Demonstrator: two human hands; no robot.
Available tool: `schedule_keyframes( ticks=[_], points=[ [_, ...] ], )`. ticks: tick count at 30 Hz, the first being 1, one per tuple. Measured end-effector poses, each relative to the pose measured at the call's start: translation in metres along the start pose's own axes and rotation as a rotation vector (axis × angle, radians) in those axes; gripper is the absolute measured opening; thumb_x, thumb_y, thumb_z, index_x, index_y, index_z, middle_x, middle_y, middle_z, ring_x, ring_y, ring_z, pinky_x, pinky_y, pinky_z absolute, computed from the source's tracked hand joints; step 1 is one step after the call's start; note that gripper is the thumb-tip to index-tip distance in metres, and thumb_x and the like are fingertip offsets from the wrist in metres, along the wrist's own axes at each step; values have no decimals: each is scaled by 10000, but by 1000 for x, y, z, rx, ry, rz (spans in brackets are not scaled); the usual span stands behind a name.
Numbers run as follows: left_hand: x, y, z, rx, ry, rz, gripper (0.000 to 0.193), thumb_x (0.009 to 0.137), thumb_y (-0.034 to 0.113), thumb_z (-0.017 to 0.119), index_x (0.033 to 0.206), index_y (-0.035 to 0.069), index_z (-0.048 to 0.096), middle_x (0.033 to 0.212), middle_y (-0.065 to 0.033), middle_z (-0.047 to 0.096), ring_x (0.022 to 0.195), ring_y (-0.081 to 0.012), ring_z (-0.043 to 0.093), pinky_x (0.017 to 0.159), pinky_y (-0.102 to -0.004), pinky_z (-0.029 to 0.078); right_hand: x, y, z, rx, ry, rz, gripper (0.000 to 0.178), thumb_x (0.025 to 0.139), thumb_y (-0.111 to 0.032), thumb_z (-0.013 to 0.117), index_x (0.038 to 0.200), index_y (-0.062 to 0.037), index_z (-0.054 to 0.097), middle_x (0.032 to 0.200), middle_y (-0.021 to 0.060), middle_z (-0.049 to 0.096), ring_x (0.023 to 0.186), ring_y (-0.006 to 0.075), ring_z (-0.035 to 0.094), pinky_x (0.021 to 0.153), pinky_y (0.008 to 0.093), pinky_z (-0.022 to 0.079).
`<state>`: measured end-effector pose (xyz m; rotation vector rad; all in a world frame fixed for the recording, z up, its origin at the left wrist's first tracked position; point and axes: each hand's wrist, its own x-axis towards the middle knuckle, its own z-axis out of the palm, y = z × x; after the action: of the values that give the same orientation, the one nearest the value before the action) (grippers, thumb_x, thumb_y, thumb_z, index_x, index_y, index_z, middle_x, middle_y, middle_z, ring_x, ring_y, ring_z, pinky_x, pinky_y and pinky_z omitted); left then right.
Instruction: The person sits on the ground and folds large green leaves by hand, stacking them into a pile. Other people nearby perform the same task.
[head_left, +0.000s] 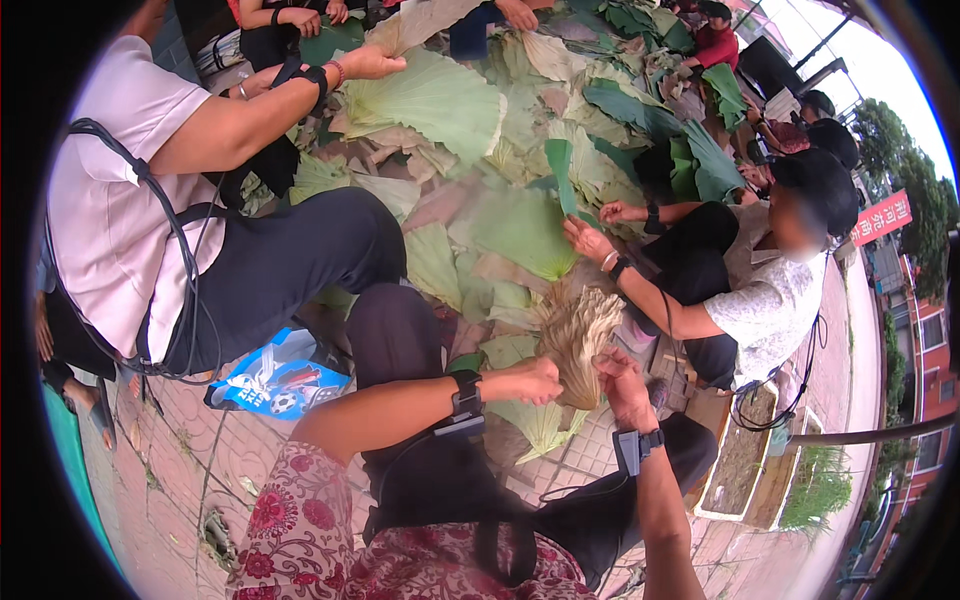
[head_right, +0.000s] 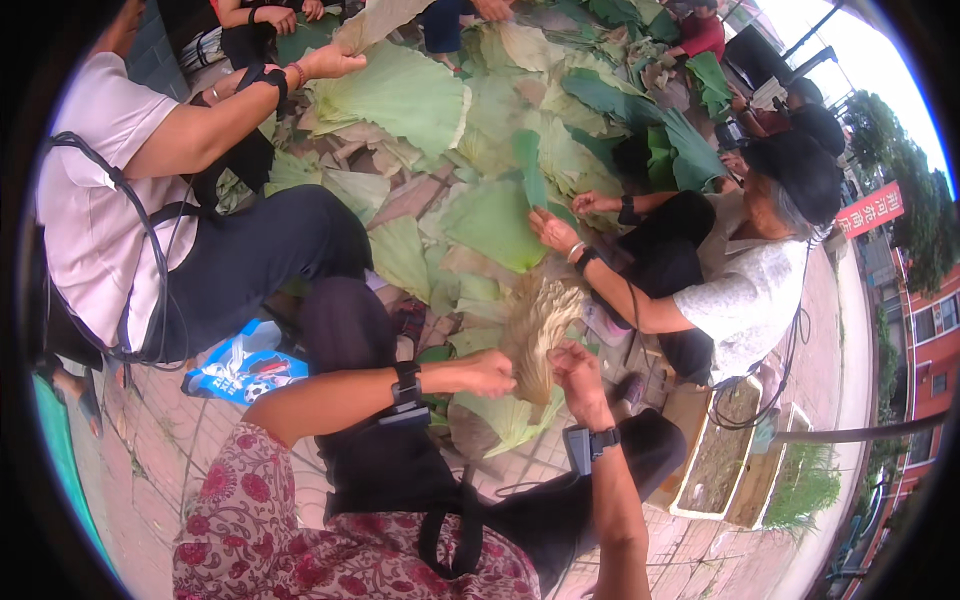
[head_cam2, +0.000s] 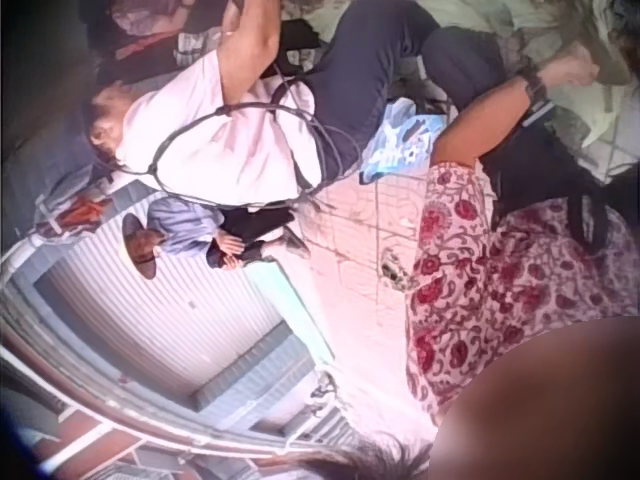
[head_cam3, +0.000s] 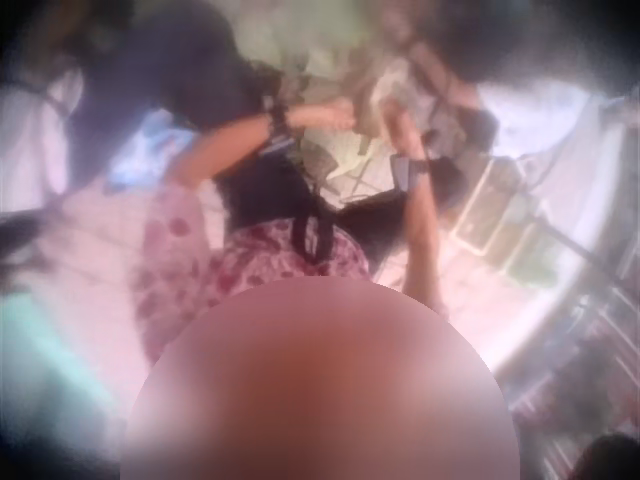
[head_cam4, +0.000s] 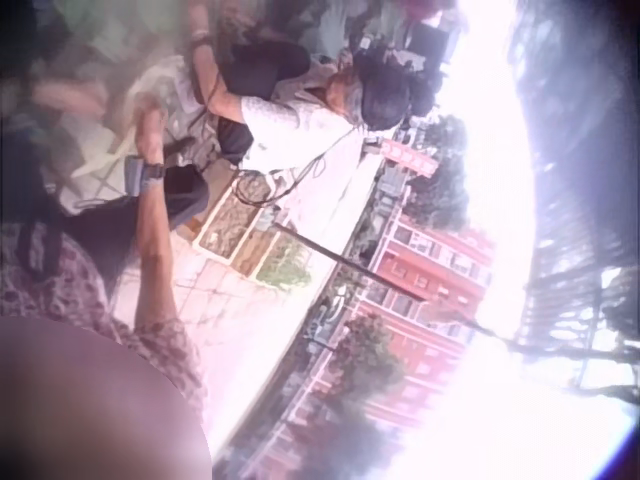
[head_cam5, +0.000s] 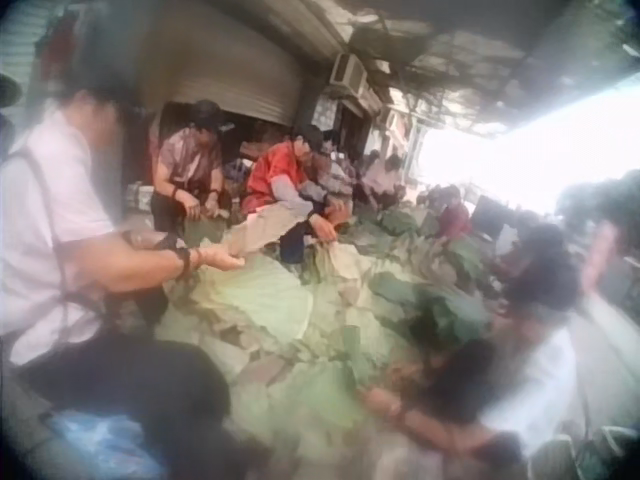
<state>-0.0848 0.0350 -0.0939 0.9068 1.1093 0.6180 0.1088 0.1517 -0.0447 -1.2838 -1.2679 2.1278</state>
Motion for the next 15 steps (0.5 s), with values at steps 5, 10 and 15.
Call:
schedule_keyframes(
  ticks=[5, 10, 15],
  points=[
    [15, -3, 25, 577, -37, 157, 278, 844, 229, 610, 877, -41, 667, 808, -198, 686, 789, -339, 692, 670, -442, 512, 43, -35, 37, -33, -63, -33, 137, 891, -26, 634, 984, -122, 602, 851, -47, 612, 761, 60, 579, 698, 205, 465],
    [6, 16, 31, 648, 50, 194, 277, 843, 222, 575, 907, -29, 671, 902, -229, 685, 864, -397, 675, 740, -471, 521, 120, -78, 43, 82, -128, -217, 150, 888, -14, 633, 999, -110, 599, 874, -26, 638, 776, 66, 591, 682, 209, 471],
    [5, 19, 36, 590, 76, 266, 260, 858, 193, 534, 968, -11, 650, 1016, -234, 664, 970, -401, 649, 828, -475, 510, 195, -123, 62, 347, -8, -334, 131, 911, 24, 570, 983, -83, 586, 894, 0, 624, 761, 75, 579, 700, 215, 466]
  ],
)
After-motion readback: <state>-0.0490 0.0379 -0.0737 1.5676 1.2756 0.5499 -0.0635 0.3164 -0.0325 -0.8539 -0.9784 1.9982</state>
